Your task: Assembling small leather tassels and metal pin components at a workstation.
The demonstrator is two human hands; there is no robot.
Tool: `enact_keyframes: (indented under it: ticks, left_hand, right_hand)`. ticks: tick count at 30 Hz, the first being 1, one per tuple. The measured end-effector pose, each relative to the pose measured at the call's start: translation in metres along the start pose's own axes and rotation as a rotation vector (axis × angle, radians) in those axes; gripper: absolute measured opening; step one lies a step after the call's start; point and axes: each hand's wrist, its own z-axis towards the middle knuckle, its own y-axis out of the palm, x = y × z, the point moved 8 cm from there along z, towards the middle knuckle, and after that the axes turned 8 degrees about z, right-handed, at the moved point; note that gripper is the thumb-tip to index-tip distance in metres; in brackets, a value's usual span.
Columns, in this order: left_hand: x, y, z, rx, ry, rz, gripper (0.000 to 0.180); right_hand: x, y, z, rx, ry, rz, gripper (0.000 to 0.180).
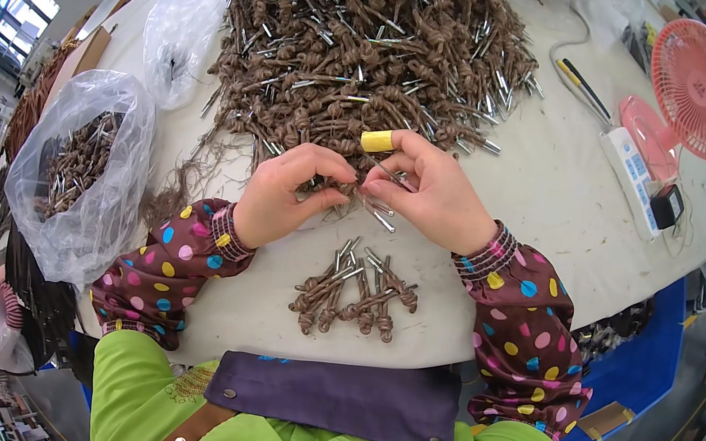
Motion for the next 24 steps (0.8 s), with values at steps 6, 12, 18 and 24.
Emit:
enact_keyframes:
  ticks: [6, 12, 18, 24]
  left_hand:
    - [0.003, 0.002, 0.0, -0.016, 0.025, 0.019, 0.025]
    - [-0.001, 0.005, -0.002, -0.099, -0.067, 0.03, 0.023]
    - [-0.005, 0.013, 0.0, -0.267, -0.146, -0.061, 0.022]
    - [0.0, 0.016, 0.0, -0.458, -0.135, -0.153, 0.021]
  right_hand:
    - [-0.004, 0.003, -0.001, -0.001, -0.115, 0.098, 0.035]
    - [-0.009, 0.003, -0.003, 0.032, -0.186, 0.058, 0.032]
    - [-0.004, 0.006, -0.002, -0.003, -0.137, 0.115, 0.033]
    - [-0.001, 0.011, -0.008, -0.096, 0.161, 0.248, 0.03]
